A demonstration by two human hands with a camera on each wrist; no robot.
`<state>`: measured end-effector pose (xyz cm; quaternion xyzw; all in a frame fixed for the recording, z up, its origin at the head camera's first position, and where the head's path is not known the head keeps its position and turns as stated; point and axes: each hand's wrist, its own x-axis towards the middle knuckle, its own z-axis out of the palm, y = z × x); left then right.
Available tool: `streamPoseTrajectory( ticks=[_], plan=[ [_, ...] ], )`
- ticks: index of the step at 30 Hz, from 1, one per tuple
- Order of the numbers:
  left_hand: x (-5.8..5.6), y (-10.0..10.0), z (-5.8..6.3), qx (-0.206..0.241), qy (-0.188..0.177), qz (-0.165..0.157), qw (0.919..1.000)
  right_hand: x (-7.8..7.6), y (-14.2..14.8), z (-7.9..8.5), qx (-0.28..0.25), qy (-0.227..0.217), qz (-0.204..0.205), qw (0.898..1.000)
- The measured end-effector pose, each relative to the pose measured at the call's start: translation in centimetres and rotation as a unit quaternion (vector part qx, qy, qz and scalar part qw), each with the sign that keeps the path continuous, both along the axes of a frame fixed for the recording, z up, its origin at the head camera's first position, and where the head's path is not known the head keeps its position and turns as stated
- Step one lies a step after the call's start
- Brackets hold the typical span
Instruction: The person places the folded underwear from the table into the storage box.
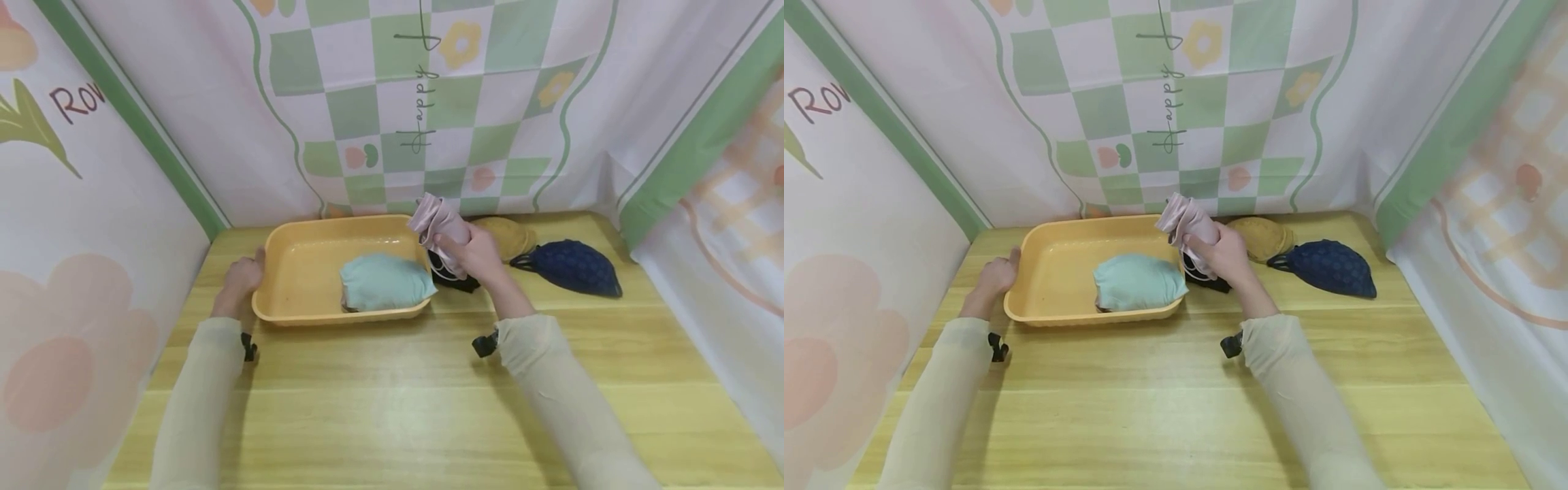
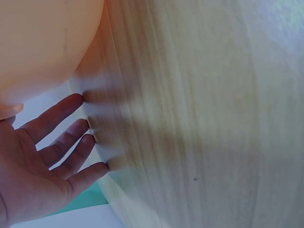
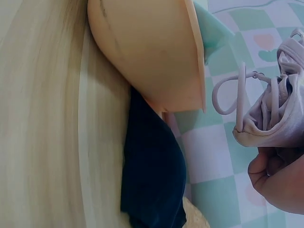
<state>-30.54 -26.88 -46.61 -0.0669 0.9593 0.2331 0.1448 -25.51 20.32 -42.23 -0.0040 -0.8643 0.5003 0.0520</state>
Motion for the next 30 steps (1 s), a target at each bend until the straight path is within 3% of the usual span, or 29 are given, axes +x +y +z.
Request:
streamPoseTrajectory(
  ticks=[5, 16, 24, 30],
  plan=[
    [0.3, -0.1, -0.1, 0.008, -0.002, 0.000, 1.0000, -0.8, -1.1, -0.2, 0.008, 0.020, 0.007, 1.000],
    [0.3, 0.0, -0.2, 0.000, 0.011, 0.004, 0.9999, -2.1, -2.8, -0.4, -0.029, 0.032, 0.012, 0.999],
    [0.1, 0.0, 0.0, -0.003, 0.012, 0.007, 0.9999, -2.9, -3.9, 0.0, -0.042, 0.018, 0.031, 0.998],
    [0.0, 0.1, 0.0, 0.000, 0.010, 0.008, 0.9999, -3.7, -4.8, 0.1, 0.017, 0.037, 0.033, 0.999]
  ],
)
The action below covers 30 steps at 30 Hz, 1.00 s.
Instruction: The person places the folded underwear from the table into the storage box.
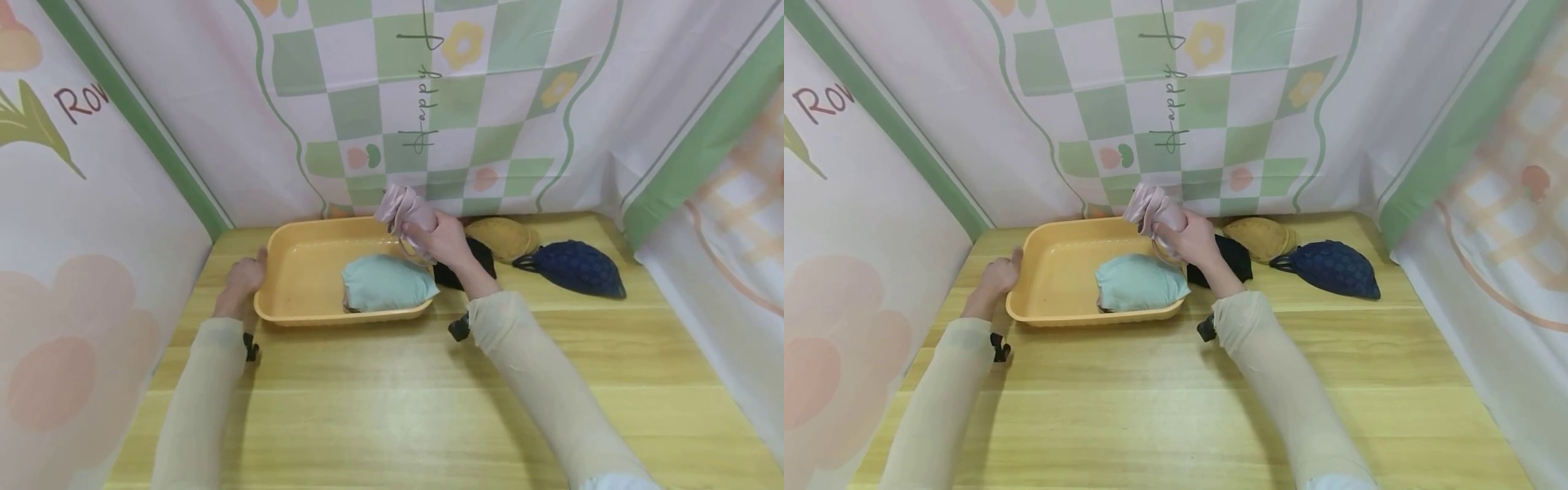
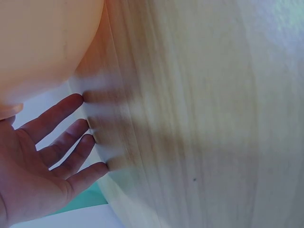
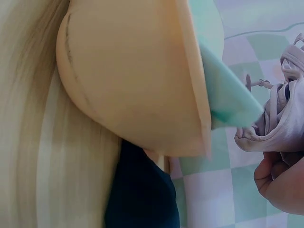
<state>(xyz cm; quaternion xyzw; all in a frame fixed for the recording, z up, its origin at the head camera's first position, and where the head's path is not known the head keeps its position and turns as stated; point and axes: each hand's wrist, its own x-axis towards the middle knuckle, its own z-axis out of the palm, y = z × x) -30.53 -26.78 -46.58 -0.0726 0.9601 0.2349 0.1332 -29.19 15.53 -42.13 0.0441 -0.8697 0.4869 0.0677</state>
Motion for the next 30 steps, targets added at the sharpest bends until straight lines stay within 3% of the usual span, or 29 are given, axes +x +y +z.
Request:
streamPoseTrajectory(
  ticks=[13, 22, 26, 30],
  plan=[
    [-0.3, -0.1, 0.4, 0.001, 0.005, 0.002, 1.0000, -1.8, -2.0, 1.0, 0.057, -0.003, 0.026, 0.998],
    [-0.2, -0.3, 0.1, -0.005, 0.001, 0.005, 1.0000, -2.7, -3.1, 0.3, 0.126, 0.007, 0.051, 0.991],
    [-0.1, -0.1, 0.0, -0.007, 0.006, 0.003, 1.0000, -3.4, -3.4, -0.2, 0.171, 0.032, 0.063, 0.983],
    [-0.1, 0.0, 0.1, -0.005, 0.008, 0.006, 0.9999, -3.9, -3.8, -0.5, 0.257, 0.047, 0.076, 0.962]
  ],
)
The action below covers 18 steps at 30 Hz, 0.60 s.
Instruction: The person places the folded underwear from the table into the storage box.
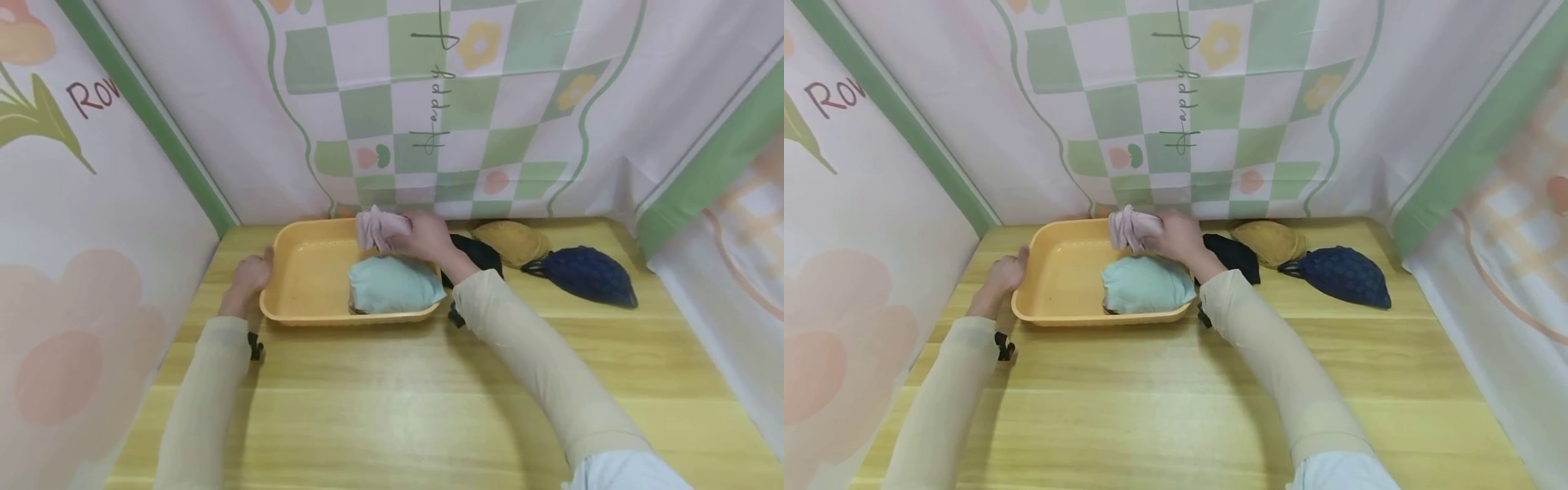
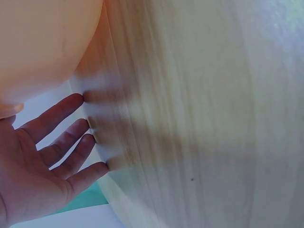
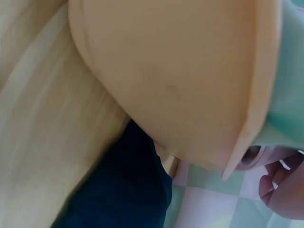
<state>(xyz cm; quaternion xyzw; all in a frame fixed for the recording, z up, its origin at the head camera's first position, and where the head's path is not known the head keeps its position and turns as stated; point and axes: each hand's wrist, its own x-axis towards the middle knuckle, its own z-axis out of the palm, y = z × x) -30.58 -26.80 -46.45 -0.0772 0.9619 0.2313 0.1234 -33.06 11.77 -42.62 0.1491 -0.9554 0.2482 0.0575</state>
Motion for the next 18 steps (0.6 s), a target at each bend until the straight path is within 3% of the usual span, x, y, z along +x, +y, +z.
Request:
streamPoseTrajectory(
  ticks=[4, 7, 18],
  plan=[
    [-0.05, 0.09, 0.15, 0.007, 0.001, 0.003, 1.0000, 0.05, -0.18, -0.02, 0.094, -0.007, 0.006, 0.996],
    [-0.11, 0.09, 0.24, 0.008, -0.003, 0.003, 1.0000, 0.19, -0.23, -0.03, 0.122, -0.021, 0.004, 0.992],
    [-0.19, -0.14, -0.18, 0.003, -0.013, 0.001, 0.9999, 0.70, -0.05, -0.57, 0.126, -0.057, 0.010, 0.990]
  ],
)
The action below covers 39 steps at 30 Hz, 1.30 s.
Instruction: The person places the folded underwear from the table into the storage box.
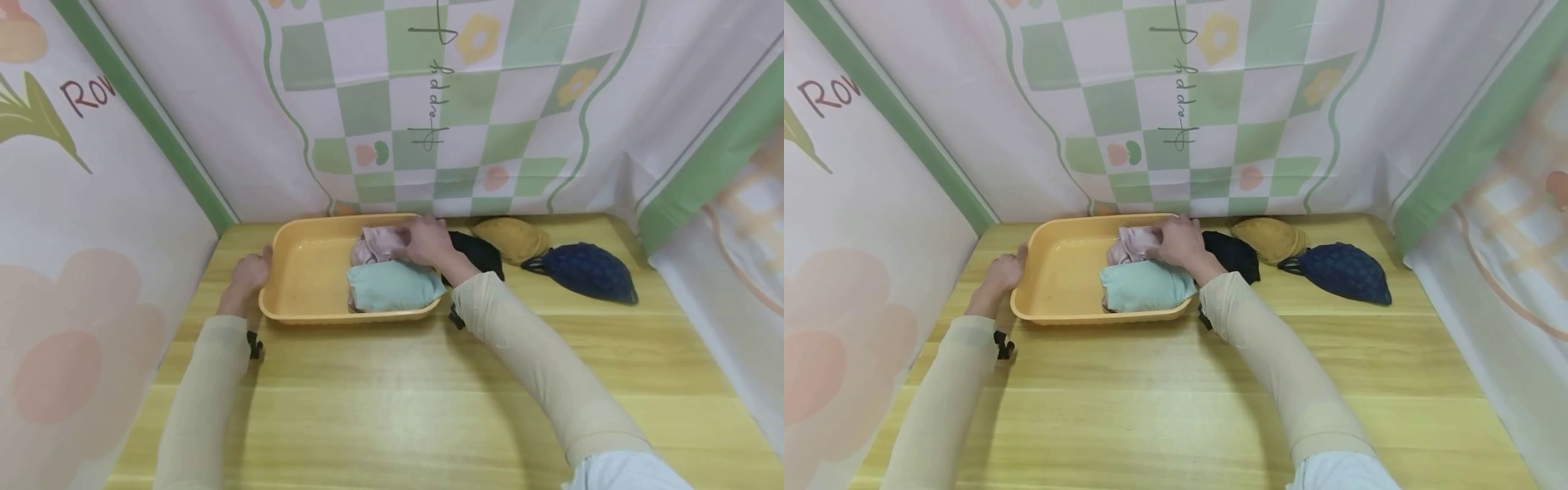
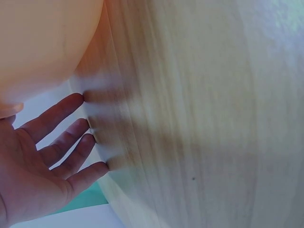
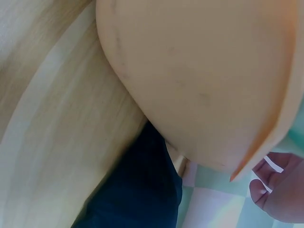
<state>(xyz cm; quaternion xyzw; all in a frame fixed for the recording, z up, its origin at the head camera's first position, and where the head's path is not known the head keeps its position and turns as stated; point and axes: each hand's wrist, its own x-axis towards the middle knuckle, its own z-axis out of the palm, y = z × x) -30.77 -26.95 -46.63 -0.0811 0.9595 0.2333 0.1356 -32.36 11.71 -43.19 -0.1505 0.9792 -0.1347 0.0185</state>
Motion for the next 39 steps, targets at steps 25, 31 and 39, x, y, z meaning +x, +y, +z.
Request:
streamPoseTrajectory(
  ticks=[25, 31, 39],
  plan=[
    [0.0, -0.1, 0.0, 0.002, -0.003, 0.001, 1.0000, 0.7, 1.8, 0.2, -0.146, 0.010, -0.018, 0.989],
    [0.2, 0.0, 0.0, 0.016, -0.002, 0.011, 0.9998, 0.5, 2.3, 0.1, -0.215, -0.012, -0.026, 0.976],
    [0.1, 0.1, -0.1, 0.013, 0.003, 0.006, 0.9999, 0.8, 2.5, 0.5, -0.252, -0.027, -0.037, 0.967]
  ],
)
